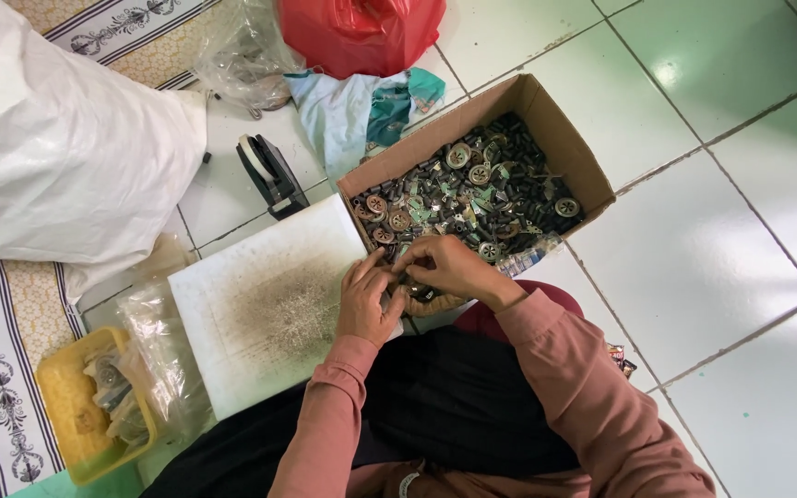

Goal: Sorting small metal gears and components from a large box into individual plastic bags.

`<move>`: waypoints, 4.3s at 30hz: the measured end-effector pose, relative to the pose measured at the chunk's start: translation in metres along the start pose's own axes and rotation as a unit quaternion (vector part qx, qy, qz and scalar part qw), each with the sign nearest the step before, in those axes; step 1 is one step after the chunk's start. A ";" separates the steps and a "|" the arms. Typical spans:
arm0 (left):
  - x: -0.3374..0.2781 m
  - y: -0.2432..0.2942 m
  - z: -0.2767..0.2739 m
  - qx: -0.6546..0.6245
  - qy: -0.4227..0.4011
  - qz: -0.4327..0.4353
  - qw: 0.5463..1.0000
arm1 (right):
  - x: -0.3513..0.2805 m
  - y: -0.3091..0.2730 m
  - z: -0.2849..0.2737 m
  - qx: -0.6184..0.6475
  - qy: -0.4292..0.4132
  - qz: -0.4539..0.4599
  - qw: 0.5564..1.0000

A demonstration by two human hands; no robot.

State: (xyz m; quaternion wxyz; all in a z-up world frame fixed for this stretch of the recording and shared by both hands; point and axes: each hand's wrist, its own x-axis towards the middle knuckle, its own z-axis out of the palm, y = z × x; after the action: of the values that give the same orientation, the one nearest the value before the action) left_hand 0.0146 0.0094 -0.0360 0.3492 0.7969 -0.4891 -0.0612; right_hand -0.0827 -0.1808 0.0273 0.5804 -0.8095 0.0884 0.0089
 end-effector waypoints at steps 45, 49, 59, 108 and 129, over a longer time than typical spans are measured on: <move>-0.004 -0.003 0.009 0.042 -0.025 0.008 0.999 | 0.035 0.080 -0.055 0.340 0.183 0.083 0.919; -0.005 -0.003 0.009 0.044 -0.024 0.011 0.999 | 0.036 0.071 -0.053 0.401 0.205 0.077 0.890; -0.004 0.003 0.005 0.056 -0.046 -0.006 0.997 | 0.039 0.097 -0.043 0.183 0.162 0.107 0.964; 0.000 0.006 0.000 0.056 -0.025 -0.003 0.998 | 0.048 0.121 -0.025 -0.078 0.192 0.167 0.964; -0.003 -0.005 0.009 0.066 -0.055 -0.014 0.996 | 0.038 0.091 -0.039 0.285 0.164 0.242 0.913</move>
State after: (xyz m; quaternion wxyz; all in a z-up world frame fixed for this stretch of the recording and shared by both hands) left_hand 0.0128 0.0088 -0.0465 0.2678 0.8204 -0.4993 -0.0771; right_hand -0.0624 -0.2507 -0.0502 0.7441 -0.5534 0.3742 -0.0095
